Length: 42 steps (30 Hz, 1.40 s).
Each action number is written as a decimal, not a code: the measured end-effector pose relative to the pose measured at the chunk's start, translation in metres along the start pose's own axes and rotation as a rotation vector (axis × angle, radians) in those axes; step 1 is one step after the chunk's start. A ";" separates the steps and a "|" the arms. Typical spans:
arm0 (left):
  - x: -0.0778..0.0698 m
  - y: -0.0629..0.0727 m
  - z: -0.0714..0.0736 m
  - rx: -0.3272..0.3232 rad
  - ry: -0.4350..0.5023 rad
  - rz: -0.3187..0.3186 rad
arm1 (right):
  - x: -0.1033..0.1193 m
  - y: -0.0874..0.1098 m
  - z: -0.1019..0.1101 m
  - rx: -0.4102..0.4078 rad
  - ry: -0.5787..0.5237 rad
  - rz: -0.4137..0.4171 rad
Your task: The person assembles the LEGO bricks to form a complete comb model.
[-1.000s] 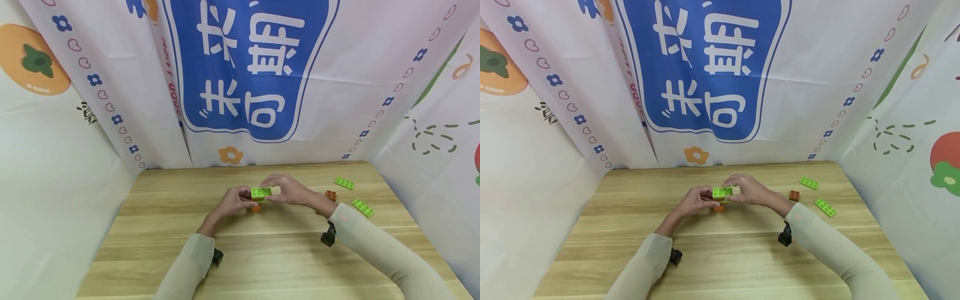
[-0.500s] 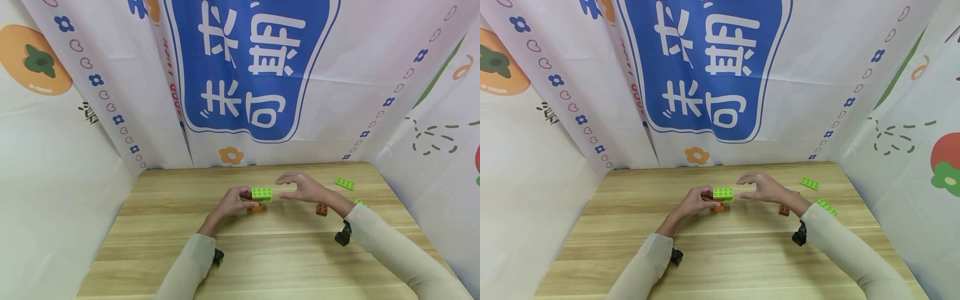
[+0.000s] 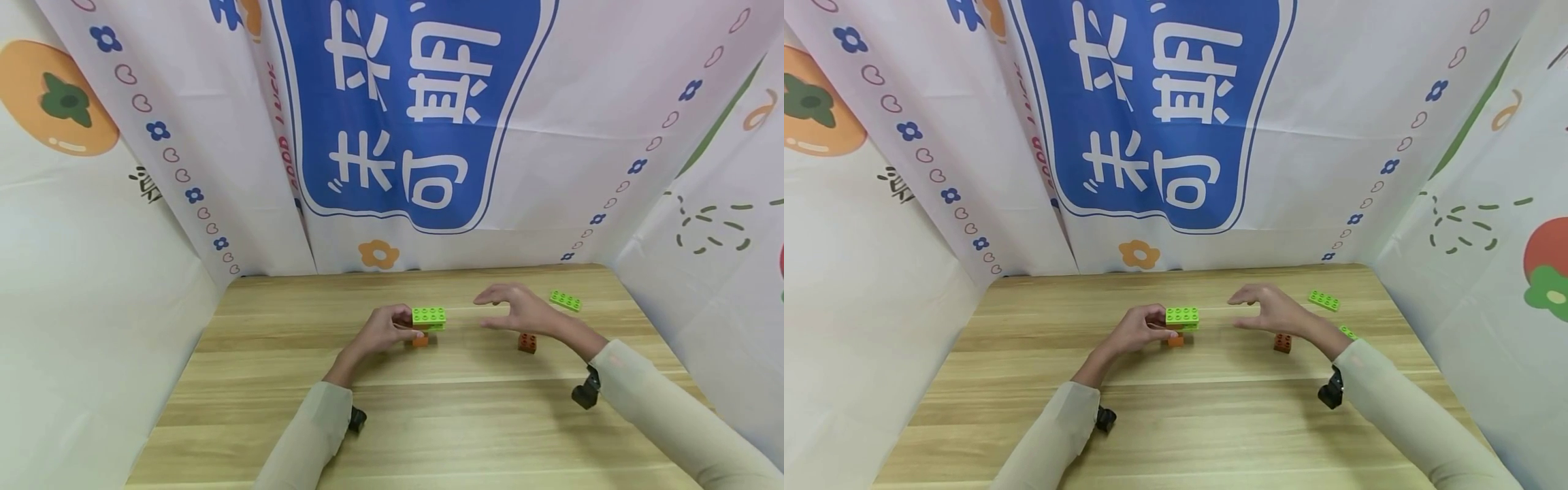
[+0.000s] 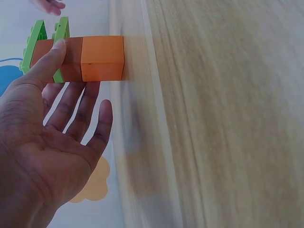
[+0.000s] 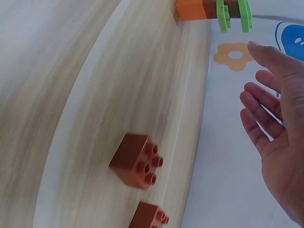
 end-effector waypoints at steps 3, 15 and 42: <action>0.000 0.000 0.000 -0.003 -0.003 0.000 | -0.003 0.006 0.003 0.013 0.012 -0.026; -0.001 0.001 0.000 -0.005 -0.009 -0.002 | -0.020 0.035 0.009 0.010 0.039 -0.065; -0.002 0.002 -0.001 -0.010 -0.010 0.013 | -0.045 0.087 -0.004 0.040 0.055 -0.115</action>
Point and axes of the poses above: each hand's wrist, its own y-axis away from the middle knuckle, its own z-axis out of the back of the hand, x = y × z, the point moved 5 cm from there along -y, towards the middle knuckle, and after that the axes turned 6 degrees about y, right-handed, at the moved point
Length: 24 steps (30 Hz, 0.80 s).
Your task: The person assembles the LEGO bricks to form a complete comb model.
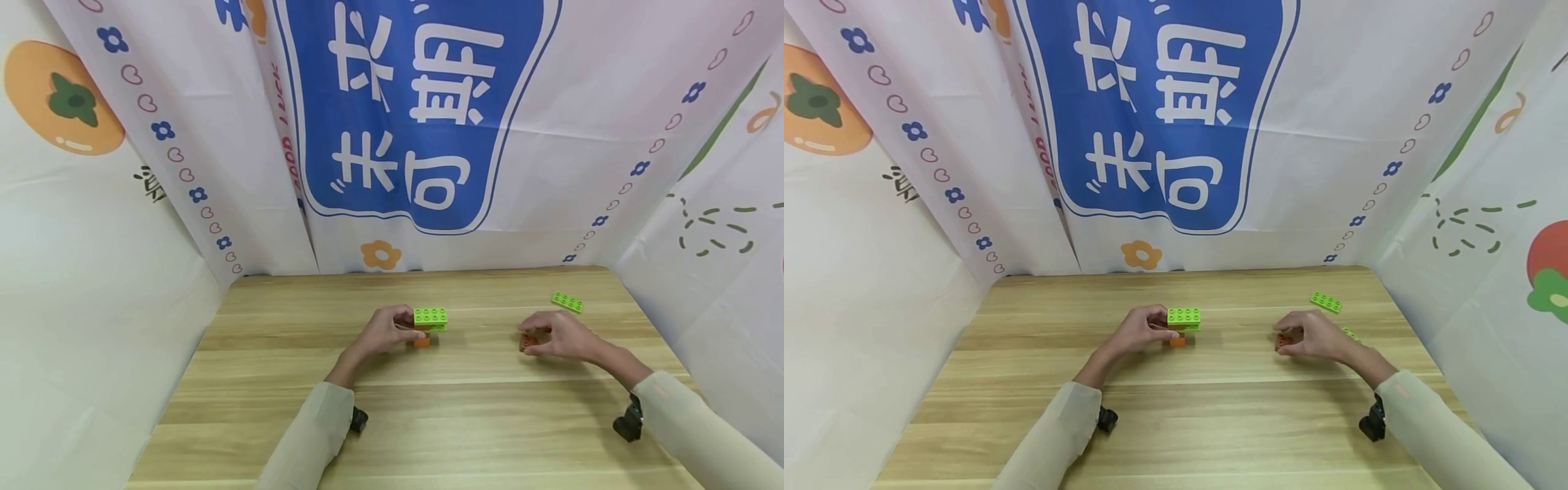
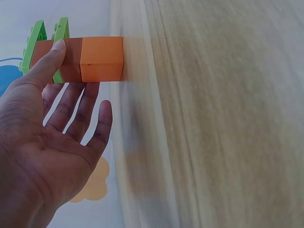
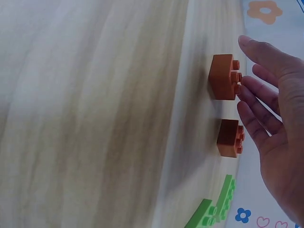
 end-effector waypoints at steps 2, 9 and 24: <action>0.000 0.000 0.000 0.001 0.000 0.000 | -0.001 0.002 -0.001 -0.005 0.014 0.007; 0.001 -0.001 0.000 0.001 0.003 0.000 | -0.004 0.005 -0.003 0.006 -0.002 0.016; 0.001 0.000 0.001 0.004 -0.001 -0.014 | -0.009 0.008 -0.006 0.002 -0.021 0.018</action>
Point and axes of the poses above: each hand's wrist, its own y-axis away from the middle knuckle, its own z-axis out of the back of the hand, x = y × z, the point moved 5 cm from there along -y, towards the middle knuckle, and after that the axes turned 6 degrees about y, right-handed, at the moved point
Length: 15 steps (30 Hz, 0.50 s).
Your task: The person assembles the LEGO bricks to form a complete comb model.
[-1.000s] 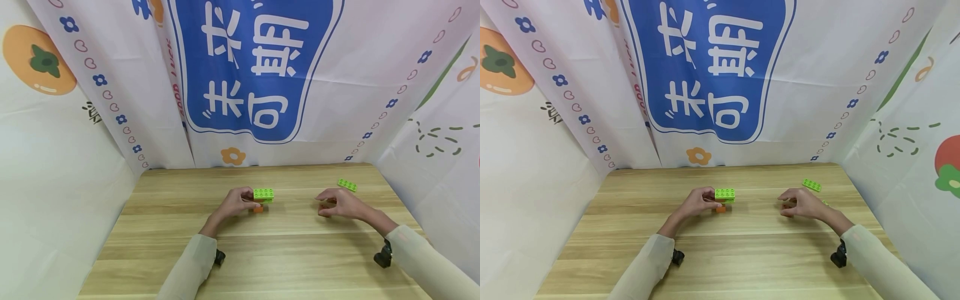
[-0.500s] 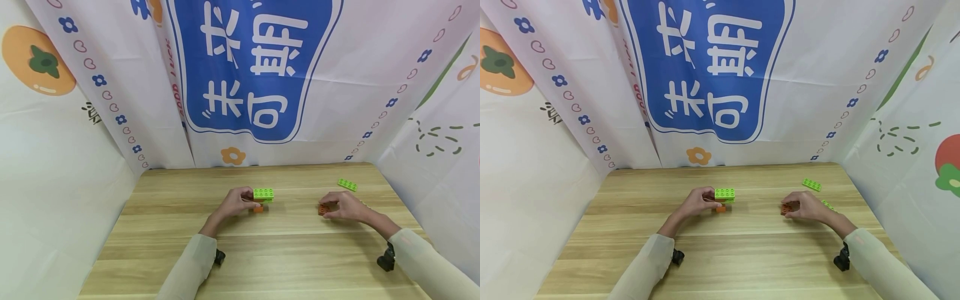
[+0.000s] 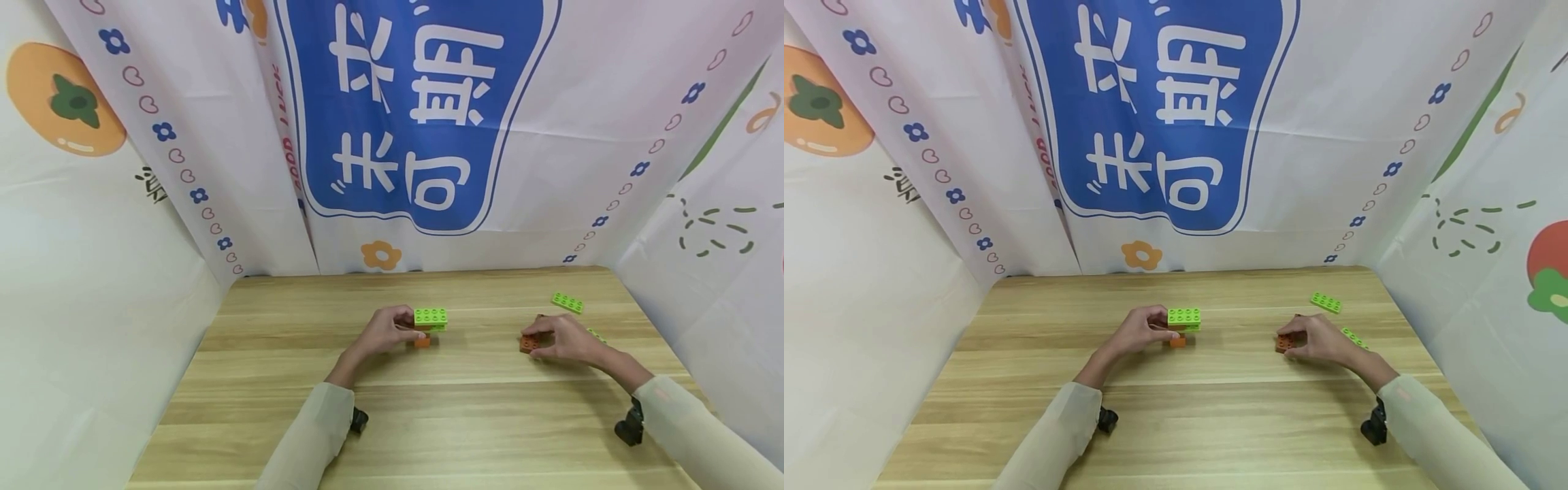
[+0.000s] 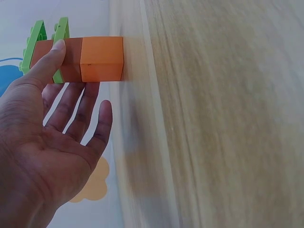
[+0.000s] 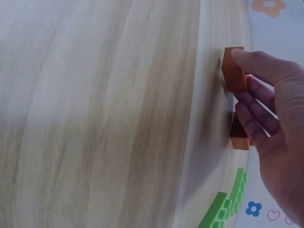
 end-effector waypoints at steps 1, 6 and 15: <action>0.000 0.000 0.000 0.000 0.000 -0.001 | 0.000 0.000 0.000 0.004 0.000 -0.007; 0.001 0.000 0.000 -0.003 -0.002 0.002 | -0.001 -0.001 0.000 0.026 -0.006 -0.037; 0.001 0.000 0.000 -0.004 -0.008 0.005 | -0.001 -0.005 0.000 0.035 -0.002 -0.065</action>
Point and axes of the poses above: each hand's wrist, its own y-axis away from the middle knuckle, its own z-axis out of the back of the hand, x = y × z, the point moved 5 cm from there along -y, towards the middle knuckle, and after that the axes turned 6 degrees about y, right-handed, at the moved point
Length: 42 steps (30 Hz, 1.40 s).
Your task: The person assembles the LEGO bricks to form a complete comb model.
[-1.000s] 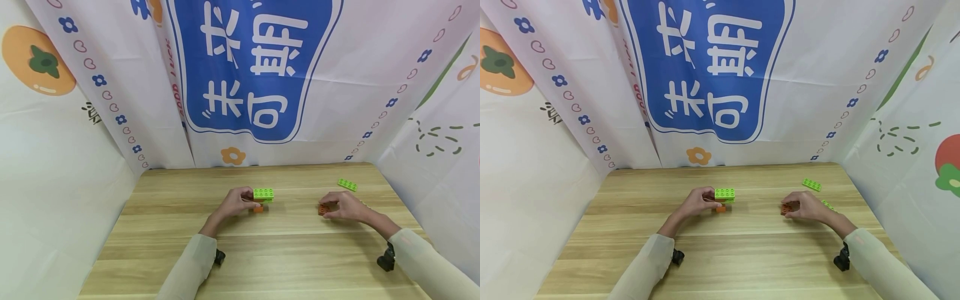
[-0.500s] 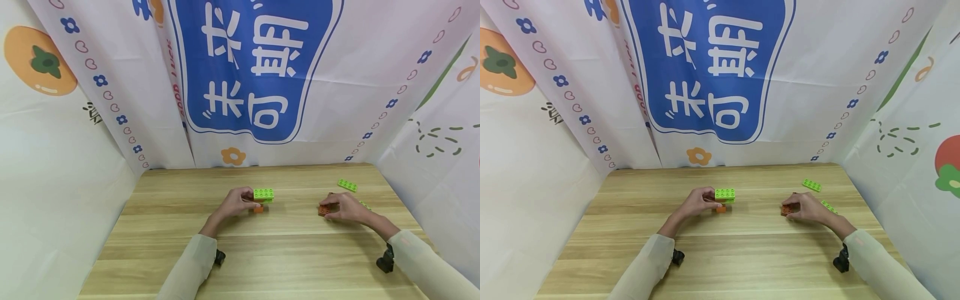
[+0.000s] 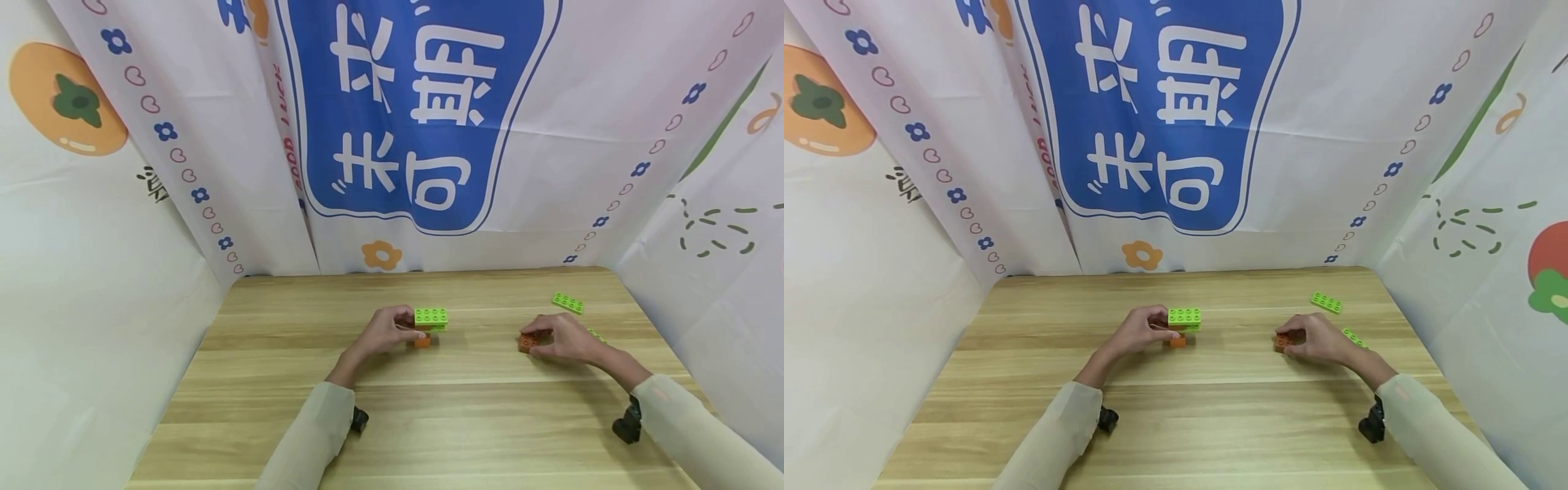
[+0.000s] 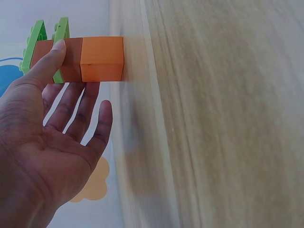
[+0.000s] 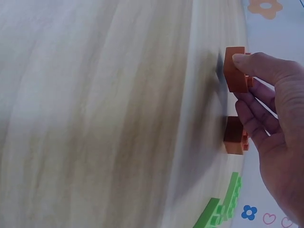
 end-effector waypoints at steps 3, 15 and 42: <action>0.000 0.000 0.000 -0.001 -0.004 -0.004 | 0.003 -0.004 0.002 0.003 0.007 -0.002; 0.000 -0.001 0.000 0.000 -0.004 0.003 | 0.022 -0.024 0.013 0.007 -0.034 0.020; 0.000 -0.003 0.000 0.010 -0.015 -0.027 | 0.080 -0.075 0.031 -0.074 -0.067 0.225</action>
Point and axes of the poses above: each hand's wrist, its own y-axis away from the middle knuckle, its own z-axis out of the back of the hand, x = y × z, the point moved 5 cm from there along -y, towards the middle knuckle, and after that the axes turned 6 degrees about y, right-handed, at the moved point
